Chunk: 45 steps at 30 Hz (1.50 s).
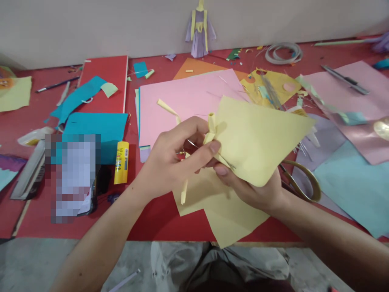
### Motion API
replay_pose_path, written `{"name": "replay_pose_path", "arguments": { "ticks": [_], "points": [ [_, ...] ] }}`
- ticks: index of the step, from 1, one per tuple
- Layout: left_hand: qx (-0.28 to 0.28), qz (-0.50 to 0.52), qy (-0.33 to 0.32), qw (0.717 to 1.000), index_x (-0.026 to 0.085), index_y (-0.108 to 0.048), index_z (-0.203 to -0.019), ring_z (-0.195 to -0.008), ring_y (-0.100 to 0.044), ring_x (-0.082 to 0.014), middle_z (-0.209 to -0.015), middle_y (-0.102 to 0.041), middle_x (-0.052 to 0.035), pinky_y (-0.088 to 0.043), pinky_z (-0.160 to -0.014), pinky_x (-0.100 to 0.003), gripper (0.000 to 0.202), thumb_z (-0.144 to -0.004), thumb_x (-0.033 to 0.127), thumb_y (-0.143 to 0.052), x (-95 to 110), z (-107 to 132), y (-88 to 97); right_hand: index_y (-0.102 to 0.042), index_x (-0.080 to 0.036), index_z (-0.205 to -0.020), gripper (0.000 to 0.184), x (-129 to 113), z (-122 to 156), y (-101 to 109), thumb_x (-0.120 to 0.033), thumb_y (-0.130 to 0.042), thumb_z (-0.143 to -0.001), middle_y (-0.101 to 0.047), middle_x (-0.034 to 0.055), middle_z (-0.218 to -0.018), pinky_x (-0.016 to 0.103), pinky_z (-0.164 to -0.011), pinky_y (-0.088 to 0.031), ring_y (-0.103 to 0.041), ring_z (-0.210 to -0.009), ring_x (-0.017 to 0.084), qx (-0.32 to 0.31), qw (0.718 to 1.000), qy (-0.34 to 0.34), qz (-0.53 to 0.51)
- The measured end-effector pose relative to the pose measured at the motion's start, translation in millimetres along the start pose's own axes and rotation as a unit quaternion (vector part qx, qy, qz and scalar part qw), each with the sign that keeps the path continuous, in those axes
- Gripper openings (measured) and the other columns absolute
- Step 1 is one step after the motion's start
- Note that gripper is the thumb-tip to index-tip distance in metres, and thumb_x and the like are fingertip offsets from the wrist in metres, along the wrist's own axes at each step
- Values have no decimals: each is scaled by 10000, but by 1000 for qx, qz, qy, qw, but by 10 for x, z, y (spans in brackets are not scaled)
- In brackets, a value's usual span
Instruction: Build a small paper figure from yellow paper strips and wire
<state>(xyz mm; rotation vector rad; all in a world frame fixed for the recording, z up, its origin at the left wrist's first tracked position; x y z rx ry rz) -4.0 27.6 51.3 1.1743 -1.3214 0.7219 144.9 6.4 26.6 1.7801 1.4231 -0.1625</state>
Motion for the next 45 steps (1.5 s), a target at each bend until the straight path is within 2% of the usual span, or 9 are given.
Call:
{"name": "replay_pose_path", "arguments": {
  "ticks": [5, 12, 17, 21, 28, 33, 35, 39, 45],
  "points": [
    [-14, 21, 23, 999, 205, -533, -851, -524, -517, -71, -685, -528, 39, -472, -486, -189, 76, -912, 241, -562, -7, -9, 1, -629, -270, -987, 143, 40, 7, 1, -169, -618, -886, -754, -20, -908, 223, -826, -591, -730, -798, 145, 13, 1000, 5, 0],
    [-17, 7, 16, 1000, 195, -541, -844, -529, -518, -66, -687, -514, 42, -461, -487, -185, 91, -922, 241, -555, 9, -16, 2, -666, -227, -931, 76, 90, 11, -12, -203, -598, -907, -763, 11, -910, 236, -823, -591, -734, -853, 163, -14, 999, -21, -32],
    [-33, 3, 20, 999, 190, -541, -826, -564, -528, -72, -700, -512, 38, -446, -499, -189, 130, -932, 264, -552, 11, -24, 0, -702, -244, -964, 140, 85, 27, -18, -231, -566, -934, -769, 12, -900, 245, -815, -594, -734, -868, 168, -20, 999, -45, -19],
    [-45, -66, 17, 997, 190, -510, -769, -585, -500, -85, -664, -481, 37, -409, -512, -207, 199, -943, 283, -527, 26, -29, 5, -712, -248, -969, 154, 78, 18, -23, -308, -575, -932, -775, 20, -910, 265, -787, -603, -738, -860, 180, -39, 997, -71, -17],
    [-85, -232, 1, 969, 205, -395, -696, -516, -387, -90, -580, -411, 49, -292, -465, -243, 347, -984, 394, -429, 16, -14, -25, -681, -212, -890, 67, 67, -12, 1, -257, -631, -886, -770, 33, -780, 223, -618, -598, -741, -699, 173, -19, 998, -62, -6],
    [-84, -243, -12, 966, 205, -351, -685, -479, -347, -82, -545, -324, 61, -265, -450, -242, 362, -983, 390, -437, 27, -8, -30, -643, -232, -819, 73, 48, -39, -5, -234, -612, -886, -775, 50, -934, 234, -776, -612, -743, -863, 180, -26, 996, -82, -34],
    [-84, -244, -14, 966, 204, -355, -685, -474, -349, -80, -542, -324, 63, -263, -450, -243, 358, -980, 384, -447, 31, -10, -26, -648, -238, -871, 33, 45, -44, -6, -229, -617, -880, -769, 53, -998, 244, -841, -603, -733, -932, 185, -26, 995, -87, -44],
    [-86, -239, -11, 967, 203, -376, -699, -470, -359, -74, -543, -337, 66, -266, -451, -240, 344, -978, 389, -456, 28, -11, -19, -649, -237, -1028, 154, 55, -38, -19, -214, -612, -880, -753, 50, -1069, 268, -900, -592, -714, -1004, 196, -36, 994, -92, -55],
    [-88, -239, -8, 967, 206, -394, -698, -470, -368, -81, -539, -354, 64, -271, -458, -245, 339, -976, 390, -454, 22, -14, -16, -660, -245, -1045, 171, 69, -34, -28, -224, -596, -888, -740, 45, -1105, 286, -929, -582, -698, -1047, 205, -44, 992, -96, -62]
  ]
}}
Point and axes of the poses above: each hand's wrist, its own z-axis away from the middle knuckle, its own y-axis out of the back of the hand, x = y × z, the point moved 4 cm from there along -z, towards the middle knuckle
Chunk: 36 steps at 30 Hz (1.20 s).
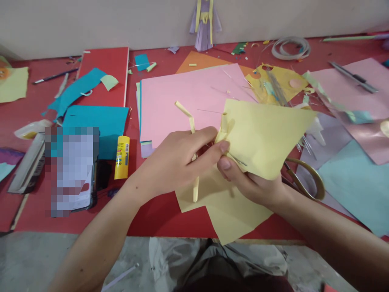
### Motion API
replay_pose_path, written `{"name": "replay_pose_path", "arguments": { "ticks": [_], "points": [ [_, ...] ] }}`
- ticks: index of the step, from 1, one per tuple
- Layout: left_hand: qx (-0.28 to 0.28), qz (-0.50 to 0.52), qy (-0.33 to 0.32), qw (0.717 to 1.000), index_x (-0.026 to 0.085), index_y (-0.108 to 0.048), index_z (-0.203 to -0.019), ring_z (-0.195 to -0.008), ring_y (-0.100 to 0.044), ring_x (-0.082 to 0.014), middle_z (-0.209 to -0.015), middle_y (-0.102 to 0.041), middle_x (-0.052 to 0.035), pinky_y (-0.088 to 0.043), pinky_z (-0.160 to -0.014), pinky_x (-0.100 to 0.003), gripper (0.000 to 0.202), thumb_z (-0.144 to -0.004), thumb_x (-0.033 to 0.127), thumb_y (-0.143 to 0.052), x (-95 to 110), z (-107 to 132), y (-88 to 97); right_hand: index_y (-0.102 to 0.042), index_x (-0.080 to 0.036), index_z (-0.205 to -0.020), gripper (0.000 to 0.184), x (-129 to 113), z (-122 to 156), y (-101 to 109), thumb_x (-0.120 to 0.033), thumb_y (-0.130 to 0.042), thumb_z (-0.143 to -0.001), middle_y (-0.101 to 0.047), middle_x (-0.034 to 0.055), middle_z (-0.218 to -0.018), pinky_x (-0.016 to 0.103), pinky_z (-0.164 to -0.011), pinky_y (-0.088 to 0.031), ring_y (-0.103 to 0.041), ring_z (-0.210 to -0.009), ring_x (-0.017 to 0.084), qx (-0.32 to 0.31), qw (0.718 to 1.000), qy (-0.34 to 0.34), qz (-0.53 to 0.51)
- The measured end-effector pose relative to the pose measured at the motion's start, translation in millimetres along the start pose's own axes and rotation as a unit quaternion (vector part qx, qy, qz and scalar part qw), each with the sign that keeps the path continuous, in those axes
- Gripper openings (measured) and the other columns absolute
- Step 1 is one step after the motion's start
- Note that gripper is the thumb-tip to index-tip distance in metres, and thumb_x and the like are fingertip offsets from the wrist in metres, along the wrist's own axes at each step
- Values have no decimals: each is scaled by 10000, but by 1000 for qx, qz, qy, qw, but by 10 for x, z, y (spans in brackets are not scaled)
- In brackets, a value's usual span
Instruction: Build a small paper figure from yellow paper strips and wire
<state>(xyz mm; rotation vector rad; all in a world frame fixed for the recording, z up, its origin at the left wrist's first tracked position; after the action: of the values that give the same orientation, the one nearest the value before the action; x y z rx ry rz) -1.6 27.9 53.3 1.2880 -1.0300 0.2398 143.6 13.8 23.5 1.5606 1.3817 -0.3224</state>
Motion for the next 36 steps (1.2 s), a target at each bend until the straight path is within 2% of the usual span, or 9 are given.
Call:
{"name": "replay_pose_path", "arguments": {
  "ticks": [7, 10, 13, 19, 24, 29, 34, 36],
  "points": [
    [-3, -6, -6, 1000, 208, -383, -684, -472, -374, -92, -543, -365, 54, -272, -456, -257, 343, -974, 379, -454, -16, -11, 5, -668, -273, -1034, 174, -11, -15, -4, -226, -561, -905, -746, 34, -1070, 346, -962, -567, -691, -1061, 226, -19, 1000, 5, 8],
    [-10, -10, 0, 1000, 206, -387, -689, -479, -379, -91, -547, -377, 54, -274, -458, -253, 340, -977, 377, -447, -27, -12, 7, -657, -263, -1063, 185, -6, -15, -19, -233, -561, -907, -751, 38, -1041, 323, -929, -580, -699, -1038, 219, -28, 1000, -3, 6],
    [-17, -12, 5, 1000, 204, -392, -695, -483, -377, -89, -554, -384, 54, -272, -465, -251, 341, -979, 386, -439, -39, -13, 5, -643, -247, -1090, 201, 1, -10, -27, -227, -572, -903, -732, 52, -1114, 306, -924, -579, -691, -1057, 215, -29, 1000, -6, 0],
    [-33, -15, 17, 999, 204, -393, -711, -496, -360, -90, -572, -383, 51, -264, -461, -247, 336, -989, 392, -414, -58, -5, -2, -665, -260, -996, 145, -15, -16, -32, -199, -575, -900, -769, 19, -878, 323, -978, -547, -709, -1012, 208, -26, 1000, 15, 2],
    [-43, -22, 14, 999, 205, -413, -721, -497, -374, -95, -578, -412, 46, -266, -469, -254, 339, -991, 410, -404, -64, 3, 2, -666, -261, -977, 125, -6, -22, -39, -247, -561, -910, -769, 31, -896, 319, -922, -579, -706, -1019, 214, -35, 999, 5, 13],
    [-40, -36, 3, 999, 209, -396, -701, -493, -390, -103, -566, -427, 43, -266, -473, -264, 355, -989, 414, -408, -67, 0, 1, -665, -270, -964, 122, -10, -34, -34, -253, -558, -908, -767, 27, -817, 331, -876, -598, -729, -938, 225, -32, 999, 9, 25],
    [-43, -61, -7, 997, 213, -414, -705, -503, -412, -116, -569, -458, 32, -272, -471, -275, 362, -998, 422, -380, -70, 2, -1, -655, -265, -1015, 150, -19, -37, -34, -232, -562, -903, -759, 41, -1004, 320, -908, -581, -704, -1026, 221, -38, 999, 10, 18],
    [-46, -74, -7, 996, 213, -416, -710, -507, -424, -120, -568, -466, 30, -274, -473, -275, 367, -1001, 433, -367, -68, 4, 1, -646, -255, -1031, 154, -10, -22, -38, -235, -562, -904, -751, 46, -1040, 302, -875, -590, -711, -1001, 212, -42, 999, 3, 15]
  ]
}}
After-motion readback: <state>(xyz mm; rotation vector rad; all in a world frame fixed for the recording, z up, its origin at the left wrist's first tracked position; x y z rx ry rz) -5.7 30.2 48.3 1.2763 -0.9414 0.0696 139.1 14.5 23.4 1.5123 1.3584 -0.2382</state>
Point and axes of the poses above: each hand's wrist, its own z-axis away from the middle knuckle, its own y-axis out of the back of the hand, x = y × z, the point moved 4 cm from there along -z, towards the middle knuckle
